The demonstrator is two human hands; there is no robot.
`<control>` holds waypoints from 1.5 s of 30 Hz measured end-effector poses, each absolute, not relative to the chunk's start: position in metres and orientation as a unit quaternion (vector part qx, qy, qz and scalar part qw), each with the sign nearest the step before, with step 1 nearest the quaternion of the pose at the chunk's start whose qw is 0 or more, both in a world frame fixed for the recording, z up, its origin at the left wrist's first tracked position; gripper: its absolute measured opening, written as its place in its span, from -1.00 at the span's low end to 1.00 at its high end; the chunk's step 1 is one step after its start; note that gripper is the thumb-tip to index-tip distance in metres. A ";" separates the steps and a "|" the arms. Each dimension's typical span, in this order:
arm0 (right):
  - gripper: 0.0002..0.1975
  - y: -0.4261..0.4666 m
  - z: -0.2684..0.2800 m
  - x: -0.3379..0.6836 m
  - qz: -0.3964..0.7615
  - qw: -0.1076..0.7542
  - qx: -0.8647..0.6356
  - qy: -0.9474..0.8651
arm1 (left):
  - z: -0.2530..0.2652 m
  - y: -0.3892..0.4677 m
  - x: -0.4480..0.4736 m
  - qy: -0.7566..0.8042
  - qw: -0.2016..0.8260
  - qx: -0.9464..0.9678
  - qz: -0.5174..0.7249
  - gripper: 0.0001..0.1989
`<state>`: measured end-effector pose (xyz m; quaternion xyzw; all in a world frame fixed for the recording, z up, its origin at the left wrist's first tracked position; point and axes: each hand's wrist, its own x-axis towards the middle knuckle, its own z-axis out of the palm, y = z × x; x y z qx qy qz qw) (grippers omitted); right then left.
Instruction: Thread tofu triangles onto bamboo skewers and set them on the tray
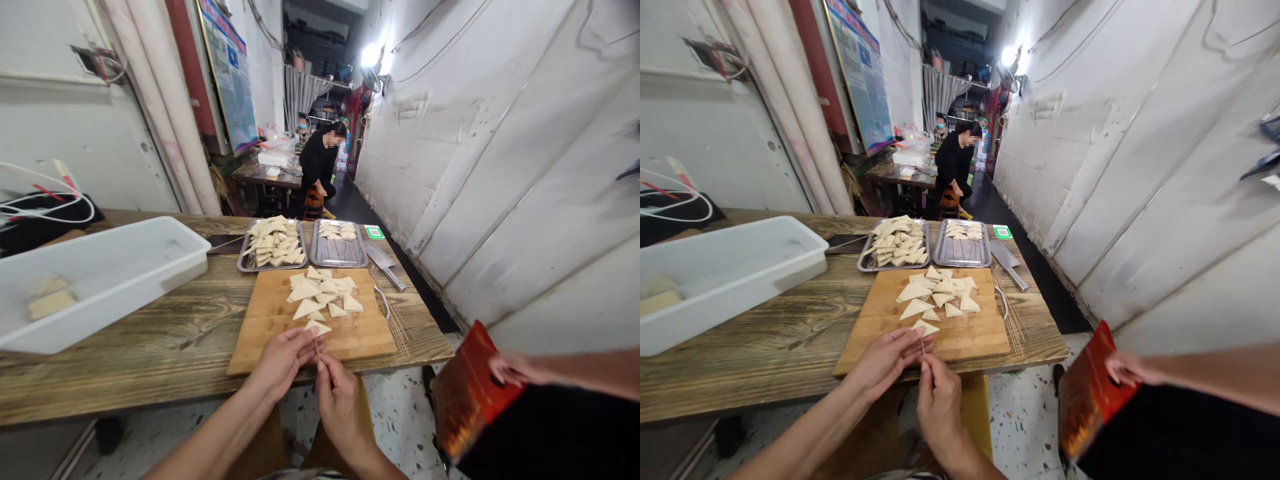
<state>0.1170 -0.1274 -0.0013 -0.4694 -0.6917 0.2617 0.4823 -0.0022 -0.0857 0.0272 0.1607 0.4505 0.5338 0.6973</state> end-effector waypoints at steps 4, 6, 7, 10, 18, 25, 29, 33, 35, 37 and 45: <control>-0.74 -0.129 -0.001 0.117 0.251 0.482 -0.469 -0.696 | 0.028 -0.081 -0.006 0.456 0.687 0.155 0.545 -0.95; -0.75 -0.129 -0.003 0.117 0.249 0.481 -0.469 -0.698 | 0.029 -0.080 -0.007 0.460 0.686 0.153 0.543 -0.94; -0.75 -0.128 -0.003 0.117 0.248 0.480 -0.469 -0.698 | 0.029 -0.080 -0.008 0.459 0.690 0.153 0.538 -0.93; -0.75 -0.126 -0.008 0.119 0.247 0.481 -0.468 -0.699 | 0.031 -0.080 -0.010 0.444 0.714 0.162 0.516 -0.88; -0.71 -0.126 -0.017 0.116 0.251 0.478 -0.466 -0.701 | 0.026 -0.079 -0.017 0.454 0.706 0.137 0.526 -0.82; -0.70 -0.128 -0.011 0.110 0.231 0.489 -0.469 -0.698 | 0.023 -0.078 -0.021 0.457 0.711 0.112 0.523 -0.83; -0.71 -0.129 -0.012 0.111 0.226 0.499 -0.463 -0.697 | 0.026 -0.079 -0.020 0.452 0.718 0.101 0.519 -0.81; -0.72 -0.129 -0.013 0.112 0.223 0.504 -0.462 -0.695 | 0.031 -0.083 -0.021 0.458 0.719 0.110 0.511 -0.80; -0.72 -0.129 -0.014 0.112 0.222 0.500 -0.466 -0.696 | 0.033 -0.084 -0.022 0.466 0.713 0.118 0.511 -0.81; -0.71 -0.129 -0.014 0.112 0.220 0.495 -0.468 -0.698 | 0.035 -0.084 -0.022 0.474 0.708 0.123 0.509 -0.83; -0.72 -0.131 -0.012 0.115 0.217 0.506 -0.472 -0.688 | 0.033 -0.087 -0.026 0.473 0.708 0.170 0.496 -0.81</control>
